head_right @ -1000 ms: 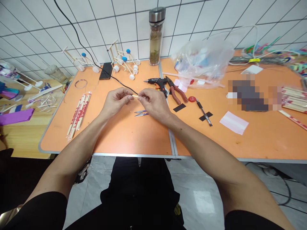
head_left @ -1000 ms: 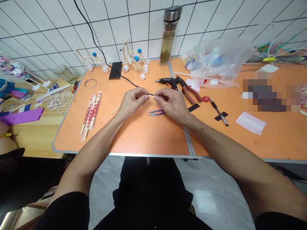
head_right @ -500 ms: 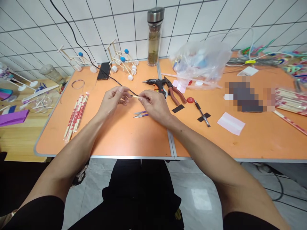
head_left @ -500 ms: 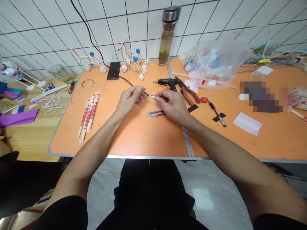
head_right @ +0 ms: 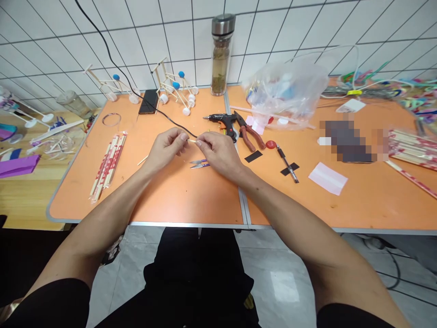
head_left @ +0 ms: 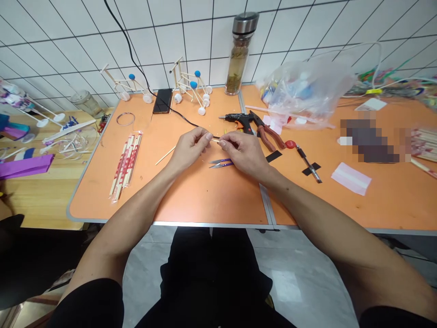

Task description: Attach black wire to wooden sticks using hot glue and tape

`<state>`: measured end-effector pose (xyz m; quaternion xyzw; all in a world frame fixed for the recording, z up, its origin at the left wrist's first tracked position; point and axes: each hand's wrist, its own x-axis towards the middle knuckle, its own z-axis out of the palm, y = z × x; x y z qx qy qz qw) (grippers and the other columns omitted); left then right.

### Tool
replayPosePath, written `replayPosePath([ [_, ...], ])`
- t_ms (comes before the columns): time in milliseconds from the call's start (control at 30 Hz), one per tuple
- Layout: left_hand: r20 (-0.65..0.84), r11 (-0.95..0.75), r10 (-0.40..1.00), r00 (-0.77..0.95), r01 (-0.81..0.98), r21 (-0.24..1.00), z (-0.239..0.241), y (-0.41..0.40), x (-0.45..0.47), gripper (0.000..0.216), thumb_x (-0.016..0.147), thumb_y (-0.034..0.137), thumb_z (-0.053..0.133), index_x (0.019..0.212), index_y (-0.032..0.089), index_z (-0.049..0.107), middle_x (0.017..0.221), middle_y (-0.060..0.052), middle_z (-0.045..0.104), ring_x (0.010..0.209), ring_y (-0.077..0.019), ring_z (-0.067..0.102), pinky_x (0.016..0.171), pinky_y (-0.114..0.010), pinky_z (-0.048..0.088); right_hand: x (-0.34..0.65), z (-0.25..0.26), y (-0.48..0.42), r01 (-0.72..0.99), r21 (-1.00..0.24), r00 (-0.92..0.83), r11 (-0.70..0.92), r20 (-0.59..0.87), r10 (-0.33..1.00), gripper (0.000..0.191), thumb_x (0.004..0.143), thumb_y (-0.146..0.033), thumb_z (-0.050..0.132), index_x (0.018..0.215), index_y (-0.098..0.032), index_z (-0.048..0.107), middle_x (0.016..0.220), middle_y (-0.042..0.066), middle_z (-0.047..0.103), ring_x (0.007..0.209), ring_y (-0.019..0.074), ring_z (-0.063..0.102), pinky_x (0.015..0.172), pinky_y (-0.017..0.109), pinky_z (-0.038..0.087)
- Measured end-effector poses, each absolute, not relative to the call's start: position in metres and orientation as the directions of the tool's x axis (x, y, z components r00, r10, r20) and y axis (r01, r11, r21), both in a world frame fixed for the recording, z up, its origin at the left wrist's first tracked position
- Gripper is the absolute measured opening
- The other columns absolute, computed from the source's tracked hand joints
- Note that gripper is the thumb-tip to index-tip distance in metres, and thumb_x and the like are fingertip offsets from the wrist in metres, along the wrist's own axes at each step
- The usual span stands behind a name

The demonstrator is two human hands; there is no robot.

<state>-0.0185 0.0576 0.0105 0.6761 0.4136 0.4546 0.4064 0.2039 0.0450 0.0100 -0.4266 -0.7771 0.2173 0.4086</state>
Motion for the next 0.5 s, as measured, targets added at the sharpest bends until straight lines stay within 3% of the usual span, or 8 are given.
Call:
replayPosePath([
  [167, 0.257, -0.299, 0.935, 0.242, 0.157, 0.941, 0.010, 0.056, -0.016, 0.062, 0.091, 0.080, 0.082, 0.083, 0.021, 0.070, 0.072, -0.003, 0.072, 0.059, -0.0123, 0.061, 0.058, -0.026, 0.050, 0.202, 0.009, 0.044, 0.490, -0.691, -0.306, 0.532, 0.435, 0.847, 0.027, 0.107, -0.037, 0.063, 0.087, -0.022, 0.074, 0.081, 0.004, 0.071, 0.075, 0.0219, 0.060, 0.073, 0.038, 0.041],
  [333, 0.237, -0.258, 0.958, 0.159, 0.125, 0.958, 0.019, 0.052, -0.015, 0.068, 0.097, 0.089, 0.067, 0.094, 0.021, 0.073, 0.089, -0.008, 0.080, 0.068, -0.0156, 0.070, 0.061, -0.028, 0.056, 0.203, 0.011, 0.044, 0.490, -0.700, -0.288, 0.520, 0.433, 0.854, 0.025, 0.106, -0.035, 0.064, 0.086, -0.022, 0.072, 0.079, 0.004, 0.069, 0.075, 0.0217, 0.060, 0.072, 0.038, 0.039],
  [500, 0.289, -0.322, 0.943, 0.163, 0.238, 0.917, 0.019, 0.051, -0.015, 0.072, 0.100, 0.091, 0.058, 0.087, 0.022, 0.071, 0.079, -0.006, 0.075, 0.066, -0.0153, 0.065, 0.060, -0.028, 0.051, 0.203, 0.013, 0.043, 0.481, -0.699, -0.278, 0.529, 0.451, 0.848, 0.024, 0.105, -0.032, 0.064, 0.085, -0.022, 0.071, 0.078, 0.003, 0.068, 0.074, 0.0204, 0.058, 0.072, 0.037, 0.039],
])
